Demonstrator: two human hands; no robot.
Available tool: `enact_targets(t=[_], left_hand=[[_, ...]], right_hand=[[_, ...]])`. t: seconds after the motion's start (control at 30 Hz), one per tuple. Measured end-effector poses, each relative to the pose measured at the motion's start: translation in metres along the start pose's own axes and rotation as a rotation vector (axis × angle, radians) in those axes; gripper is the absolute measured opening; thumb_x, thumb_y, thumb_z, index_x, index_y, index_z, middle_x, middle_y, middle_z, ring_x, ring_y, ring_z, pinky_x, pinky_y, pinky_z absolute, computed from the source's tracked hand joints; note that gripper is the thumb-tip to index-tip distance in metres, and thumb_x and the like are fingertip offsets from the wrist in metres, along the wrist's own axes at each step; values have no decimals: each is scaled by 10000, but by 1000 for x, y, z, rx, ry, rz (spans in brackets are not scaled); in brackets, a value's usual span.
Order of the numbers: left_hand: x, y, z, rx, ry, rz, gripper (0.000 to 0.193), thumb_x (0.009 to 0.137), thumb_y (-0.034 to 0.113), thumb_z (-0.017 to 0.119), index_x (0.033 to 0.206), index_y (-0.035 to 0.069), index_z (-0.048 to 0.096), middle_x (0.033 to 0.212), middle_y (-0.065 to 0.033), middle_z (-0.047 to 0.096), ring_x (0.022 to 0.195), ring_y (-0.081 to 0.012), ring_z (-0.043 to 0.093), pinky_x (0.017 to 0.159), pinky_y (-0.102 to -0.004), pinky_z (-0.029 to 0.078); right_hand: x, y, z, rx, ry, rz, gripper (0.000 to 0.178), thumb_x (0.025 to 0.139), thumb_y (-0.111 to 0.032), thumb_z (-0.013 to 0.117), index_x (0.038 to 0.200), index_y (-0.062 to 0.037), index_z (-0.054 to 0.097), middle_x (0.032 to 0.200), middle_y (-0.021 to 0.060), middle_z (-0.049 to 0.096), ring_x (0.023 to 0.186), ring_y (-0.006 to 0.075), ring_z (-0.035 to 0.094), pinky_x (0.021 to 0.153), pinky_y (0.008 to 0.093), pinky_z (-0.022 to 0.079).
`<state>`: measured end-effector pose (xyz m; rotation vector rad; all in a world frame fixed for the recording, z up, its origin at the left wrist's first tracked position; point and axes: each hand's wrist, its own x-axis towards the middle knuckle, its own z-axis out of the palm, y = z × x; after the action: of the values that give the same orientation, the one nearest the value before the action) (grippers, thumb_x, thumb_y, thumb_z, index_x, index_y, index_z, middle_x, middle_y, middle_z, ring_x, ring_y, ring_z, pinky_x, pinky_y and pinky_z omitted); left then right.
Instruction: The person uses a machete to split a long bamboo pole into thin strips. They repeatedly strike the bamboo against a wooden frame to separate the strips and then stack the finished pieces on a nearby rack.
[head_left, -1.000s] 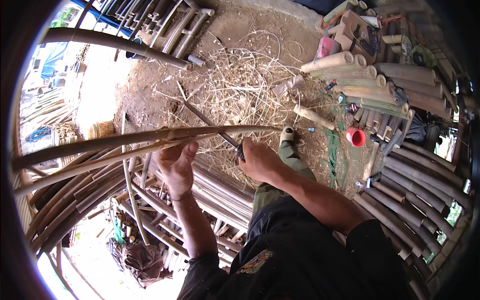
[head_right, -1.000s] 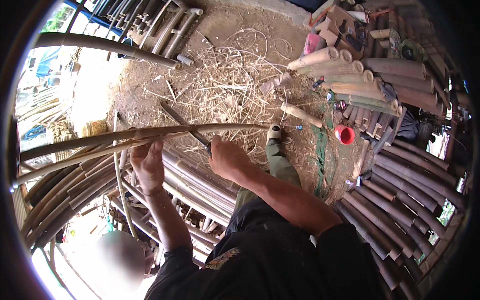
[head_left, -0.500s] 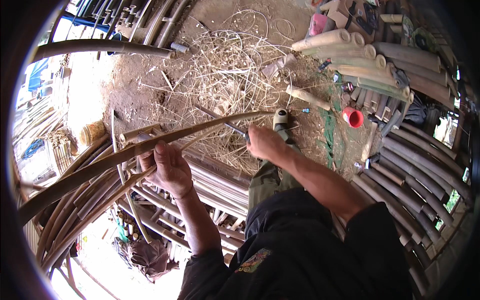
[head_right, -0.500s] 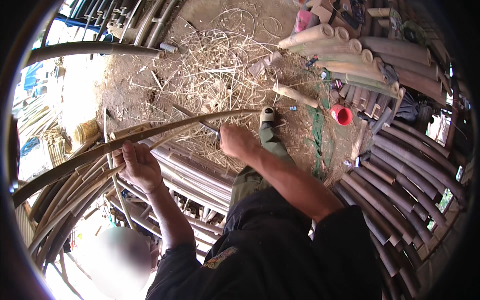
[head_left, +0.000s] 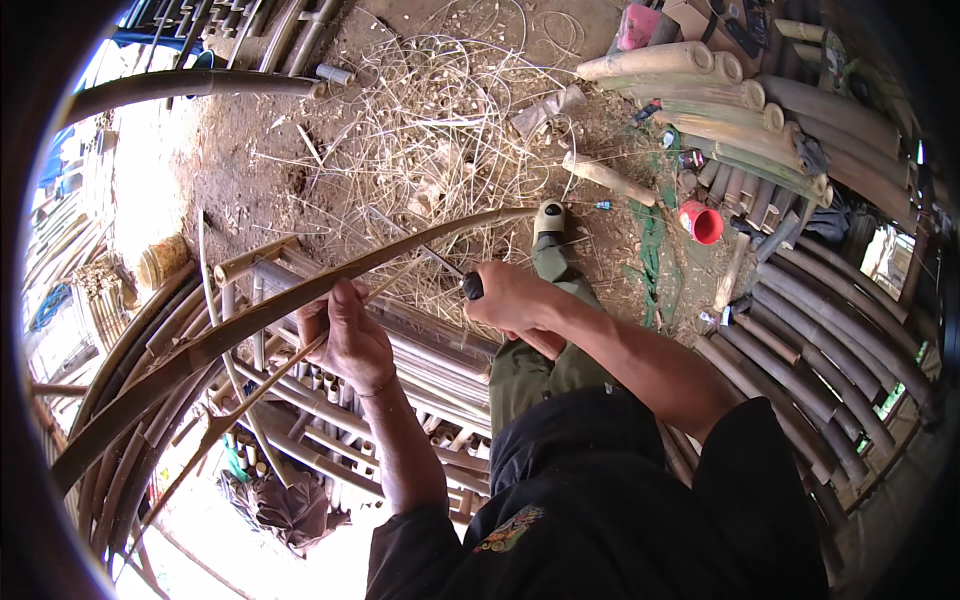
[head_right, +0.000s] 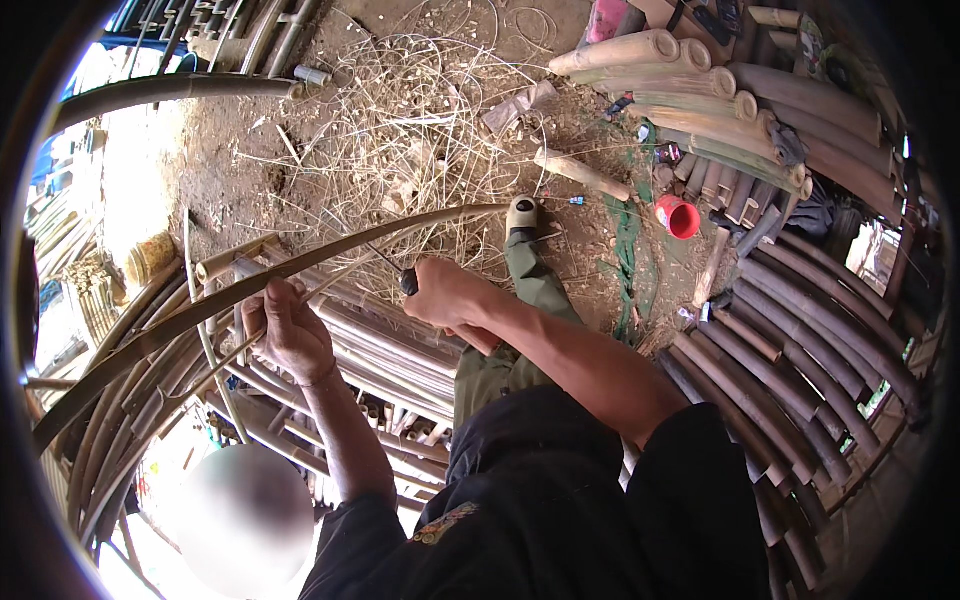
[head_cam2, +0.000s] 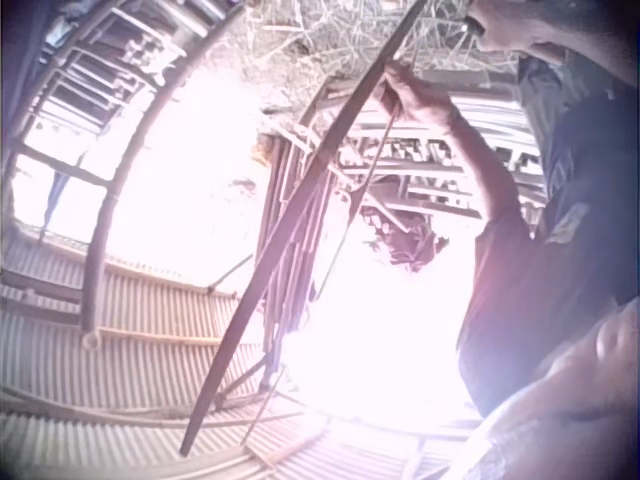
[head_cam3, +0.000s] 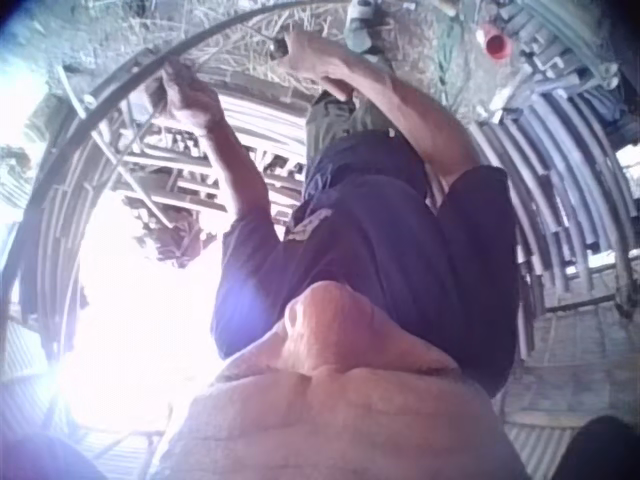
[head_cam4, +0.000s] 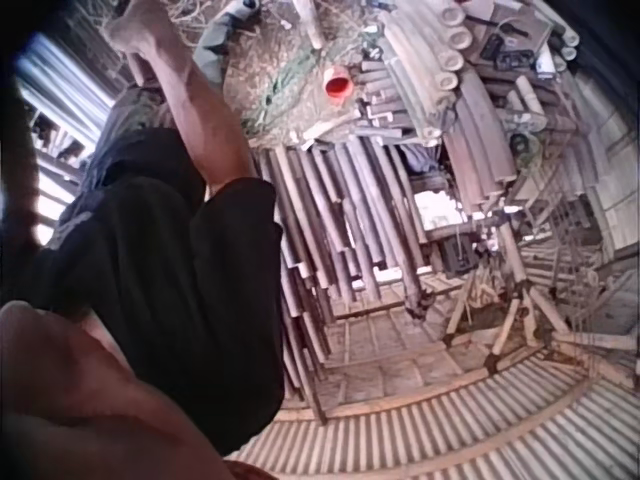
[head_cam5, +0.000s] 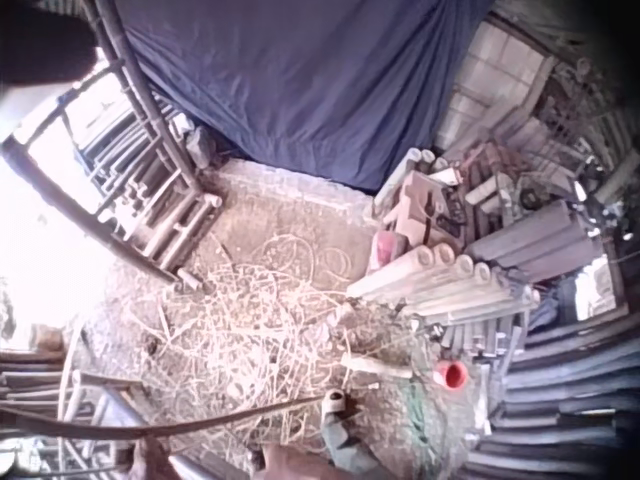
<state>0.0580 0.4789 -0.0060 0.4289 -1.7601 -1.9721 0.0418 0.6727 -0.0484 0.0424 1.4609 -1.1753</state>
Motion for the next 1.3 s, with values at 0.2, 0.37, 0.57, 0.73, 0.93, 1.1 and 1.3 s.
enact_targets(t=[0.2, 0.37, 0.57, 0.73, 0.93, 1.1, 1.3], left_hand=[[8, -3, 1, -157, -26, -85, 65, 919, 50, 636, 917, 95, 589, 566, 55, 376, 477, -45, 257, 445, -221, 223], [13, -6, -9, -136, -27, -69, 63, 930, 50, 616, 887, 76, 579, 567, 58, 323, 475, -41, 230, 432, -222, 198], [25, -6, -7, -111, -33, -56, 241, 937, 59, 605, 743, 133, 483, 546, 74, 291, 458, -35, 220, 419, -223, 194], [35, -14, -22, -96, 15, -46, 444, 976, 144, 565, 614, 176, 311, 535, 65, 227, 476, -50, 186, 433, -249, 175], [43, -16, -43, -187, -152, -35, 177, 988, 153, 517, 1039, -16, 503, 613, 55, 233, 513, -50, 208, 464, -229, 236], [49, -66, -45, 38, -281, 138, 387, 963, 189, 547, 1295, -1, 491, 1181, -147, 599, 967, -168, 623, 966, -346, 491], [17, -159, -39, -41, -105, -267, 135, 880, 33, 675, 1013, 14, 658, 931, -112, 695, 891, -179, 665, 886, -343, 528]], right_hand=[[27, 49, -3, -585, 339, -155, 246, 908, -186, 587, 959, 45, 515, 641, 122, 604, 489, 202, 591, 411, 353, 484], [62, 74, -20, -424, 161, 12, 348, 869, -224, 643, 988, 86, 537, 652, 128, 612, 524, 213, 600, 423, 365, 478], [57, 67, -5, -555, 226, -78, 378, 972, -360, 554, 965, 15, 503, 603, 36, 515, 427, 130, 491, 340, 308, 394], [104, 62, 14, -560, 568, -927, 257, 956, -290, 580, 904, -56, 488, 606, 41, 525, 418, 106, 460, 323, 259, 439], [227, 217, -40, -689, 512, 95, 266, 929, -233, 584, 944, 23, 513, 625, 44, 537, 481, 161, 494, 370, 290, 450], [235, 222, -58, -576, 456, 39, 271, 861, -155, 657, 969, 44, 508, 643, 110, 580, 544, 227, 592, 438, 332, 520], [245, 228, -53, -488, 472, -33, 208, 773, -57, 712, 827, 29, 529, 621, 104, 579, 508, 196, 582, 401, 306, 470]])
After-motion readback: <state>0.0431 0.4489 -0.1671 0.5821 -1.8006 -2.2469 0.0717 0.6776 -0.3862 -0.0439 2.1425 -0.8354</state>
